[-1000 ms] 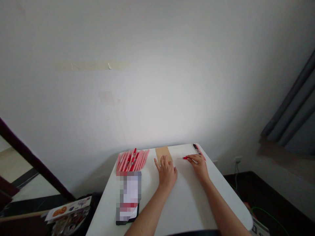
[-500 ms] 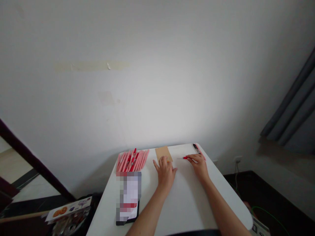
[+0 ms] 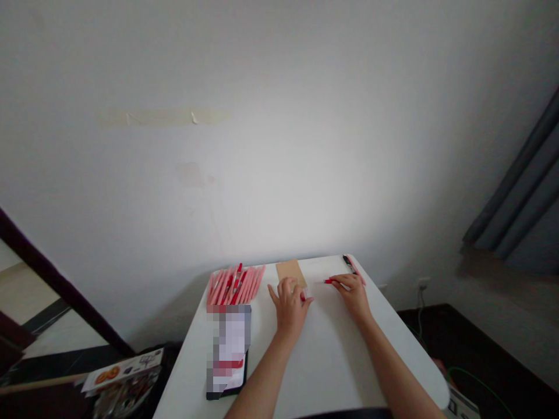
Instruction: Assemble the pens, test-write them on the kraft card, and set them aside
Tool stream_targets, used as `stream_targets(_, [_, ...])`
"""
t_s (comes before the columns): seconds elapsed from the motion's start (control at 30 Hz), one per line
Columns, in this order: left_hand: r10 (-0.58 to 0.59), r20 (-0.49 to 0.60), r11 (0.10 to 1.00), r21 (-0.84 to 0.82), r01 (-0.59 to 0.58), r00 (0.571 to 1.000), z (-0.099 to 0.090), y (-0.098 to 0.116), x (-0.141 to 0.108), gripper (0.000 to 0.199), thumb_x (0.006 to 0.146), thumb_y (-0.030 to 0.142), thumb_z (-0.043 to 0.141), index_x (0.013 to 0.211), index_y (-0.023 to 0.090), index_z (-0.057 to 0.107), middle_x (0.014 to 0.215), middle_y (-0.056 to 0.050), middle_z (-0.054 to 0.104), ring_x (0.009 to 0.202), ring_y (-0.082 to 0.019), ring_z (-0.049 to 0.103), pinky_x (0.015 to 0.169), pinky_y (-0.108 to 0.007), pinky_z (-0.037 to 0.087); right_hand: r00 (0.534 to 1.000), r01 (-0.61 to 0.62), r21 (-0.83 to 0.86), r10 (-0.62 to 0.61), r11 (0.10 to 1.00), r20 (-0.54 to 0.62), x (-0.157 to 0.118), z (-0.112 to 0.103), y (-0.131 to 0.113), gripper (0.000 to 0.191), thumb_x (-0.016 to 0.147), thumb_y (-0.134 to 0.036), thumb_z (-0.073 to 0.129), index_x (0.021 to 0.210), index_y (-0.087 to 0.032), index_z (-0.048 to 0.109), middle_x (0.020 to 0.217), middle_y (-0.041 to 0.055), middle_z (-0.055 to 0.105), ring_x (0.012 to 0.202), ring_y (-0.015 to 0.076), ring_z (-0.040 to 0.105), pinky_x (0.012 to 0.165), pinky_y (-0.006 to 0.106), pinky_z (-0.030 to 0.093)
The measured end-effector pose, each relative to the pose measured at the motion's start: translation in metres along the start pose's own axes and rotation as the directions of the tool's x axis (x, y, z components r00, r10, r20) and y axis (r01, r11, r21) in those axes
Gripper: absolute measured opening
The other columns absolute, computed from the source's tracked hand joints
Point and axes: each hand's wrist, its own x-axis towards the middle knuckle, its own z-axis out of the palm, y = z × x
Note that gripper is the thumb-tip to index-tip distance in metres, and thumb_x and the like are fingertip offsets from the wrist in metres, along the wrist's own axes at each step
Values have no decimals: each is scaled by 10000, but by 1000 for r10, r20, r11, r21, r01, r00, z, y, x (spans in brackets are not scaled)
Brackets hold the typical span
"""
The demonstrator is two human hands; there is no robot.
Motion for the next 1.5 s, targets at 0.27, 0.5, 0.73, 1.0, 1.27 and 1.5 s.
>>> stream_targets(0.27, [-53,-5,998,-24,53,999,-5,-5,1,203,692,326,740,847,246,636,1204,-46,561,1225,-257,451,1104,-653,180,996,35,-38,-32,999,78,-3,2,0,291,834,-488,548,842,-291,763,842,56,736,890,255,607,859,417,439])
stream_targets(0.5, [-71,11,994,-82,71,997,-3,-8,3,202,698,298,739,896,327,708,1229,-27,565,1241,-262,435,1107,-655,175,983,63,-2,-62,998,174,-4,4,-3,276,835,-477,557,849,-292,762,814,56,716,900,247,583,845,399,438])
stream_targets(0.73, [-72,46,991,-110,76,996,1,-2,2,172,743,272,696,895,344,728,1257,-20,570,1266,-265,416,1121,-664,135,982,75,8,-75,997,173,-4,3,-10,280,845,-471,541,858,-288,752,823,60,707,895,241,585,846,388,442])
stream_targets(1.0, [-39,49,996,-72,43,998,8,9,6,118,755,288,688,862,321,725,1247,-27,558,1270,-265,403,1121,-683,100,993,37,-7,-36,999,110,-3,2,-5,263,852,-412,526,821,-270,746,818,60,705,905,251,569,856,392,432])
stream_targets(1.27, [21,50,998,-60,-18,999,18,7,12,88,742,290,701,827,308,719,1259,-25,548,1279,-272,391,1109,-705,87,997,45,-47,-42,998,64,-4,2,-2,269,859,-409,516,826,-268,742,835,65,703,896,255,565,862,405,411])
stream_targets(1.5, [46,41,997,-64,-44,998,20,7,15,53,737,277,706,785,299,715,1234,-21,561,1265,-264,402,1114,-700,70,996,62,-121,-54,991,69,-4,3,2,248,866,-371,515,840,-271,740,850,68,701,911,256,556,867,410,404])
